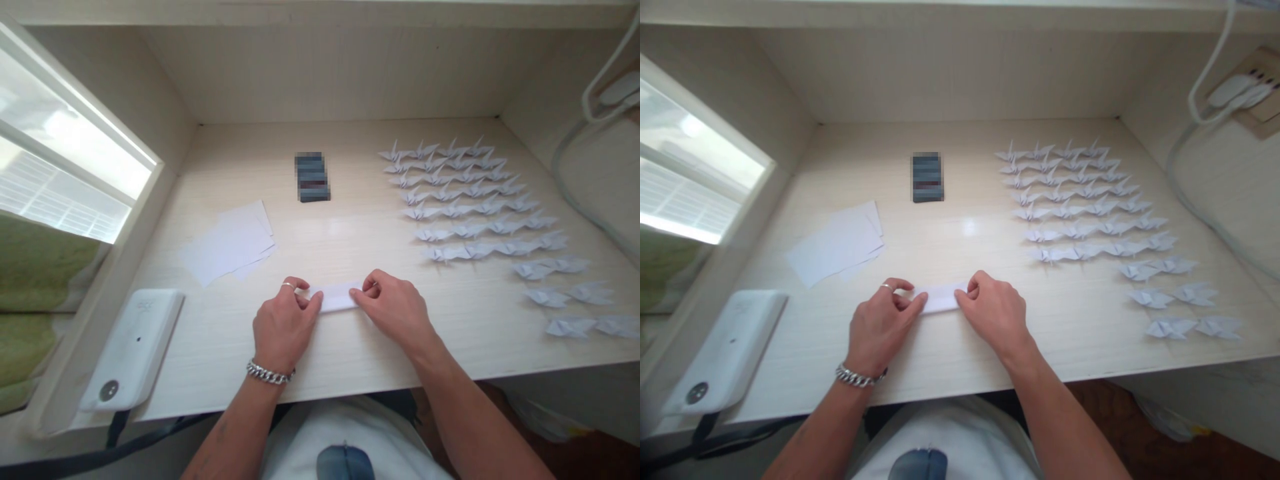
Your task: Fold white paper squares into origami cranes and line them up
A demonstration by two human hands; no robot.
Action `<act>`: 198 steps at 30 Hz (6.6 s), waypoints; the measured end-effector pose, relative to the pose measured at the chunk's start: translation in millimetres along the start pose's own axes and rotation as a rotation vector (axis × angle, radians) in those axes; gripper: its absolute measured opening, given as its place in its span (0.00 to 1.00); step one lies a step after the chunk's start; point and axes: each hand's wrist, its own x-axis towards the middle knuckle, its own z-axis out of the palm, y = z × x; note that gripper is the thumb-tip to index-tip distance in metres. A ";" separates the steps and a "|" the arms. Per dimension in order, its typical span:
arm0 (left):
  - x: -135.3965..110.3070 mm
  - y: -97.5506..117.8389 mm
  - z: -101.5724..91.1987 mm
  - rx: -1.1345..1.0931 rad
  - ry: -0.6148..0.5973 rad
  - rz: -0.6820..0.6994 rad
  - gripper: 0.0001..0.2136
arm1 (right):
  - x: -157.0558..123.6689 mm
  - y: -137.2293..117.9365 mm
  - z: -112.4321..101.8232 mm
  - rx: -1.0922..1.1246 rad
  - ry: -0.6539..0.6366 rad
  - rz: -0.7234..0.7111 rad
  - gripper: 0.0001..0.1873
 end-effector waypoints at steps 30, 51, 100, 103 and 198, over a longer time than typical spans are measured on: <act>-10.5 1.0 6.3 0.142 0.109 0.167 0.13 | -10.5 3.8 18.4 -0.103 0.268 -0.429 0.07; -45.9 -32.0 26.3 0.045 0.217 0.702 0.19 | -63.1 3.4 62.9 -0.222 0.206 -0.649 0.27; -64.6 -33.5 23.8 0.316 0.118 0.706 0.22 | -72.5 26.2 52.7 -0.208 0.197 -0.628 0.27; -66.4 -28.5 19.8 0.339 0.105 0.684 0.21 | -71.4 44.2 43.1 -0.257 0.224 -0.585 0.26; 83.1 3.5 -58.5 -0.628 -0.188 0.438 0.12 | 89.1 -8.0 -3.6 0.680 -0.142 -0.569 0.12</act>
